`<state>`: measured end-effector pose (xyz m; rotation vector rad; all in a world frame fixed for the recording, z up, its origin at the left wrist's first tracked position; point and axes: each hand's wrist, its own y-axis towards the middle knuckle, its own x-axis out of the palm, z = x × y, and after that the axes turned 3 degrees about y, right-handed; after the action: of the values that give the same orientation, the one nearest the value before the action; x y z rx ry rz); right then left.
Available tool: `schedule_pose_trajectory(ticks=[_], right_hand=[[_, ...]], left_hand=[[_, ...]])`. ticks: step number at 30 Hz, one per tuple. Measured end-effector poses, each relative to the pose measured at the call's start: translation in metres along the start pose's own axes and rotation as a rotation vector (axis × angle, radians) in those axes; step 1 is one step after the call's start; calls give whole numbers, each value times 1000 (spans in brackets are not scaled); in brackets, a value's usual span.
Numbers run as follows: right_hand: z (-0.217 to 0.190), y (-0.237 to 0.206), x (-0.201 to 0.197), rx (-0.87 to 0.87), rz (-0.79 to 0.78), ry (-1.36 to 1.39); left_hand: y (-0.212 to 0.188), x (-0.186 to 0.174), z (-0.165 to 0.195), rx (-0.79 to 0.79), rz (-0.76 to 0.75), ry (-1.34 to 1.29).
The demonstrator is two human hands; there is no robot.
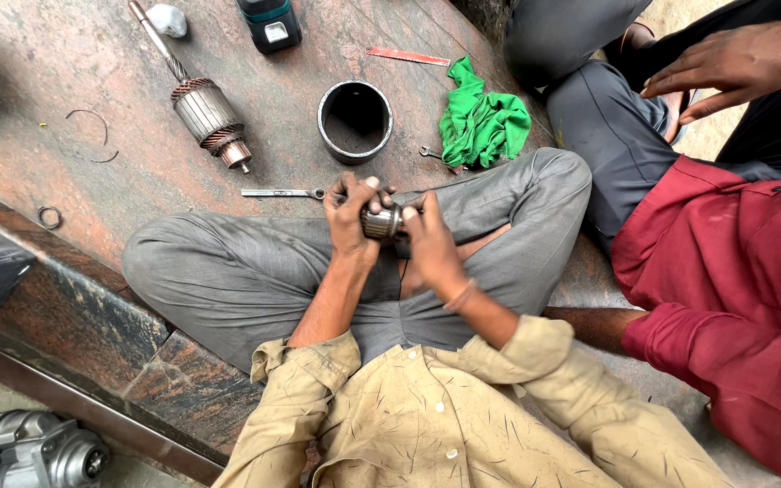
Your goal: The person sits cross-legged on the floor and files the copper commutator of a starter motor armature using a red file, rotating the armature as they work. They then wipe the part with a green cloth, set it aside, and press and turn a cylindrical metal component onto a second armature part by hand.
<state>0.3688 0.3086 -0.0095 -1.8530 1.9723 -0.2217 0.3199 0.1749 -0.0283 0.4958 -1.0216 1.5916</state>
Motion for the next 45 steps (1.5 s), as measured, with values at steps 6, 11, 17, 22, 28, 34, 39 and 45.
schedule_pose_trajectory(ticks=[6, 11, 17, 22, 28, 34, 39, 45], right_hand=[[-37, -23, 8, -646, 68, -423], [-31, -22, 7, -686, 86, -443], [0, 9, 1, 307, -69, 365], [0, 5, -6, 2, -46, 130], [-24, -19, -2, -656, 17, -415], [-26, -8, -4, -417, 10, -253], [-21, -5, -5, -223, -38, -78], [-25, -15, -6, -370, 9, -293]], left_hand=[[4, -9, 1, -67, 95, -155], [5, -11, -4, -83, 107, -192], [0, -7, -6, -22, 32, -18], [4, -6, -6, -48, 48, -92], [10, -13, -7, -130, 248, -199], [10, -13, -11, -117, 251, -200], [10, -11, -11, -110, 252, -172], [10, -10, -12, -127, 266, -170]])
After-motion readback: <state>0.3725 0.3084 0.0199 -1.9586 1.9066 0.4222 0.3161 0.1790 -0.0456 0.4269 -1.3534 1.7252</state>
